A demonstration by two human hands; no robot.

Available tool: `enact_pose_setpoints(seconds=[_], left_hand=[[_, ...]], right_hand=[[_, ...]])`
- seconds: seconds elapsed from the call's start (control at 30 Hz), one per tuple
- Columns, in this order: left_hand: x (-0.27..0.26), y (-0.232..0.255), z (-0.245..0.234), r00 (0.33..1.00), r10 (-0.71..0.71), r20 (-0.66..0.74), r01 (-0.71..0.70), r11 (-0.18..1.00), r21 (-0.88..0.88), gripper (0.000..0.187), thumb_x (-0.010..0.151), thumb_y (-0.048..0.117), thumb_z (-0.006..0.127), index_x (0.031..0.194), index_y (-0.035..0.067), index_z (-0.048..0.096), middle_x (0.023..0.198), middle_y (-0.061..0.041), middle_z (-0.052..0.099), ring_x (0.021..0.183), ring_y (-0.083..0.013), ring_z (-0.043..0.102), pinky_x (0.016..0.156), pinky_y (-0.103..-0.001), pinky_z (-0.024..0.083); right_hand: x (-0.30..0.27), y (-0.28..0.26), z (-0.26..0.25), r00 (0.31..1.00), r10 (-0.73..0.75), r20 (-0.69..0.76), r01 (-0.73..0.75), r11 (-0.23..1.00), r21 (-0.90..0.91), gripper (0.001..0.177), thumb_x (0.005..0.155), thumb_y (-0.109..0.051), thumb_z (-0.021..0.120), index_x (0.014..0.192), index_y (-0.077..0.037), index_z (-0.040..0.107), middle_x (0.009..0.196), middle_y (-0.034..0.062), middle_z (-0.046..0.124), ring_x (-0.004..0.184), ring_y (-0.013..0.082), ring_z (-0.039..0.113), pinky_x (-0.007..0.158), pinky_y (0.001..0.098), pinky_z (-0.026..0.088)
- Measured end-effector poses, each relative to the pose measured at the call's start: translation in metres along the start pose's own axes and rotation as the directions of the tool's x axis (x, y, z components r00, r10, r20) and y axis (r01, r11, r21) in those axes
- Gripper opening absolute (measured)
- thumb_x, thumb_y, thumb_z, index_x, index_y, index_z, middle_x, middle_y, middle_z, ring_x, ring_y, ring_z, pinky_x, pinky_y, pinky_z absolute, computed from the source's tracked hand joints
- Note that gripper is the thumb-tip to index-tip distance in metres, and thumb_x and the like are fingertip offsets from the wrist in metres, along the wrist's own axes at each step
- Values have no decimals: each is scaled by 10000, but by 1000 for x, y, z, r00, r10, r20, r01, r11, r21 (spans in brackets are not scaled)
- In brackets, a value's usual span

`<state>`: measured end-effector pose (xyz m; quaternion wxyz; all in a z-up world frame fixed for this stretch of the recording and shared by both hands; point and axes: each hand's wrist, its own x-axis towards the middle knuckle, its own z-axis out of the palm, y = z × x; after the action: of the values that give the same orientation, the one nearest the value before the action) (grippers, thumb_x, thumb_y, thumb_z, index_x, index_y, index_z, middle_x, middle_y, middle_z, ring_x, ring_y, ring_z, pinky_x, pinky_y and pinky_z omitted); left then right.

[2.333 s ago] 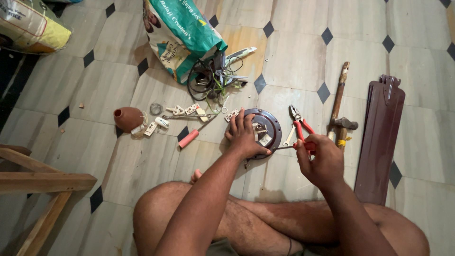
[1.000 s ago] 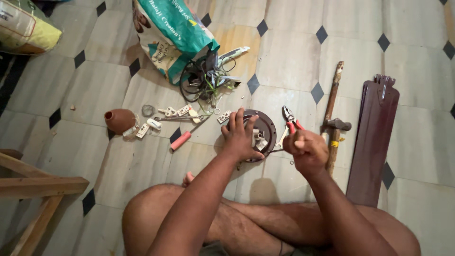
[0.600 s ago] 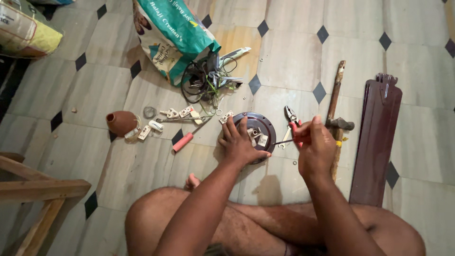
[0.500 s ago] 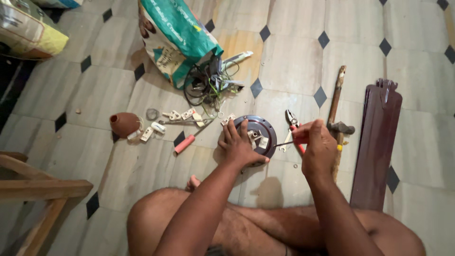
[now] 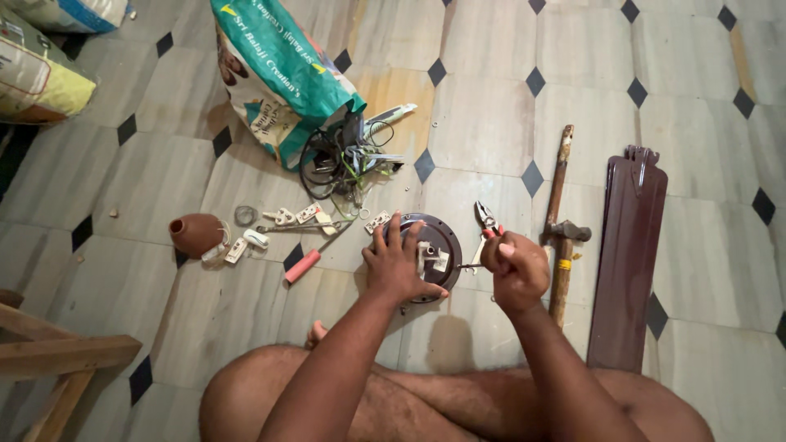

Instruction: The person sits on the floor and works on the motor housing of an electric fan. They use a screwdriver and pliers to loosen and tighten screws on the fan's central hub, occasionally adjusting the position of the housing.

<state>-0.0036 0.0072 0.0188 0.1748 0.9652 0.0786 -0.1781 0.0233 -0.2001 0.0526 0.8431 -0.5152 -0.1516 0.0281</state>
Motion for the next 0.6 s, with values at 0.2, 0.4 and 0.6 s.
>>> enact_pose_setpoints(seconds=[0.2,0.4,0.6], left_hand=[[-1,1,-2,1000,25,-13,-25,1000,15,1432,431,714,930,1590,350,172,1686,-94,14,1512,-458,50,1067,-692,297],[0,-1,0,999,36,-8,-36,998,44,1448,436,720,935,1590,332,152,1678,-92,5,1500,-460,46,1052,-713,294],[-1,-3,-2,991,114,-65,-112,993,39,1437,409,690,944,1583,358,184,1678,-85,46,1504,-461,91,1049,-692,314]], right_hand=[[7,-8,-19,993,117,10,-117,986,121,314,876,-201,509,640,-69,350,549,73,355,541,172,301,545,335,286],[11,-3,-26,986,133,105,-146,981,131,299,870,-176,511,639,-71,353,567,60,363,548,168,299,571,341,292],[15,0,-29,950,177,259,-202,977,73,311,869,-150,522,633,-61,339,592,36,338,562,169,291,579,349,279]])
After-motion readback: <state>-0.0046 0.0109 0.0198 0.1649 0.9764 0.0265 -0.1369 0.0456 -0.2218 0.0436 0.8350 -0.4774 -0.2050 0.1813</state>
